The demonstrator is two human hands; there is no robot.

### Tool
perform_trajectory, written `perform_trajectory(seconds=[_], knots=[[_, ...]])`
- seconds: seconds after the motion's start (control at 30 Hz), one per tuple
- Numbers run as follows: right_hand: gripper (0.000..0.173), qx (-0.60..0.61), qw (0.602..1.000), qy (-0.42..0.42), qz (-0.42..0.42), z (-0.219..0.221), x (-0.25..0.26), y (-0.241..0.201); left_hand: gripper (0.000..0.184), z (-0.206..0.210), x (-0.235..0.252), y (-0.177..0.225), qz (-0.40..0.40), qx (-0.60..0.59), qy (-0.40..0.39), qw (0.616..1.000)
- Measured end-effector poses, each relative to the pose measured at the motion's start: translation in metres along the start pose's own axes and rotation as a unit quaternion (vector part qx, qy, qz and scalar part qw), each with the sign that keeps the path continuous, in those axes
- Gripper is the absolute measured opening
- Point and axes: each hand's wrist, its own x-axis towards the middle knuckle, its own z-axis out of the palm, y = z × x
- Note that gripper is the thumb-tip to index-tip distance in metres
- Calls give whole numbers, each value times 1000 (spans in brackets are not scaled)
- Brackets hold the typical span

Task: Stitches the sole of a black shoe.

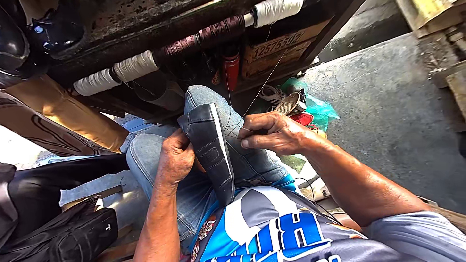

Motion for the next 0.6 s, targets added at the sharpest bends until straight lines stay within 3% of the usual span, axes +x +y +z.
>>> perform_trajectory(seconds=[0.13,0.3,0.37,0.43,0.5,0.6], knots=[[22,-118,989,-75,54,-11,-6,-4,19,0,1,0,8,4,1,1000],[43,-249,959,129,50,-7,2,-8,20,0,2,1,22,19,-6,1000],[35,-261,950,168,39,-1,6,-9,19,0,2,2,25,30,-3,999],[17,-219,964,145,47,3,8,-9,18,-1,2,2,33,37,-1,999],[24,-141,983,106,52,11,9,-9,17,-2,2,1,37,42,1,998],[12,-70,994,81,28,25,10,-7,15,-3,2,1,28,34,2,999]])
